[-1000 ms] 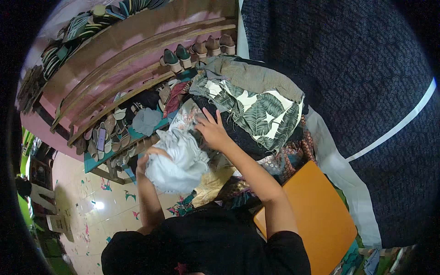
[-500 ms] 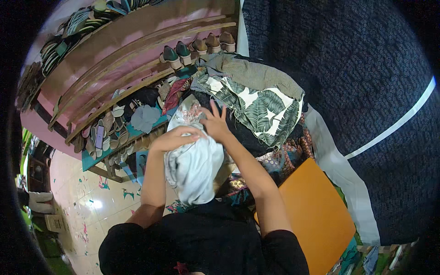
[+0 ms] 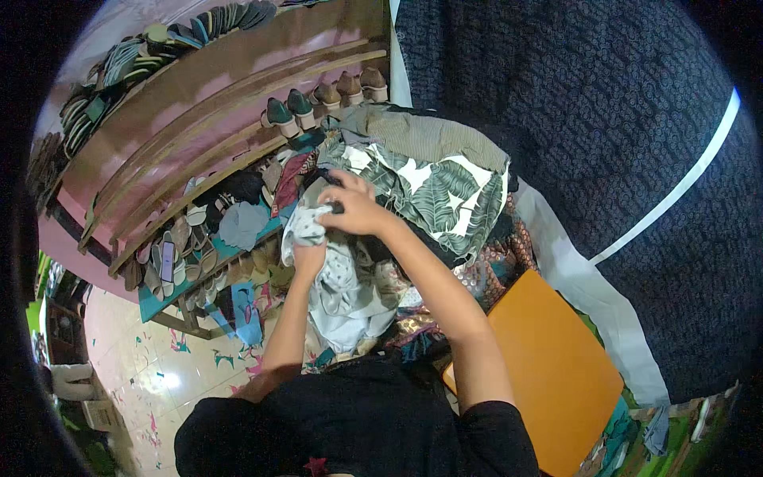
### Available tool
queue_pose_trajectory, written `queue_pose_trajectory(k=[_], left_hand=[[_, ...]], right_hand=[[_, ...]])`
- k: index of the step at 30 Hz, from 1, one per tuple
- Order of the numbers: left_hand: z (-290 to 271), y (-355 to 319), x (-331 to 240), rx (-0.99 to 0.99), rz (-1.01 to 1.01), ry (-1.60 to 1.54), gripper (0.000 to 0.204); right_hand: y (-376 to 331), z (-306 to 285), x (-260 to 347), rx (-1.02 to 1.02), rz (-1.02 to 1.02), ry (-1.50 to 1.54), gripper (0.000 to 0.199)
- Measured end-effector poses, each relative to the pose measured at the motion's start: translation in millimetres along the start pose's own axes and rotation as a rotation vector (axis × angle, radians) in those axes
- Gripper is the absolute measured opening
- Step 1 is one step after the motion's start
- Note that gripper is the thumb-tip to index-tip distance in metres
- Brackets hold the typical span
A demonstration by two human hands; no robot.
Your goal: Folding items of clothing on a table and placing them onto a storage shelf.
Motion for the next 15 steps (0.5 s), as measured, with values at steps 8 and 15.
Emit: queue_pose_trajectory(k=[8, 15], left_hand=[[-24, -27, -6, -0.109, -0.253, -0.341, 0.033], [-60, -28, -29, -0.139, -0.178, -0.544, 0.024]], right_hand=[[-8, 12, -72, 0.185, 0.488, -0.306, 0.079], [-6, 4, -67, 0.363, 0.527, -0.266, 0.098]])
Point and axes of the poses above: each hand's wrist, its own y-axis towards the middle knuckle, its own z-axis out of the palm, x = y × z, the point moved 1 cm from there along y, towards the middle knuckle, and after that the axes turned 5 degrees about -z, right-handed, at the moved point
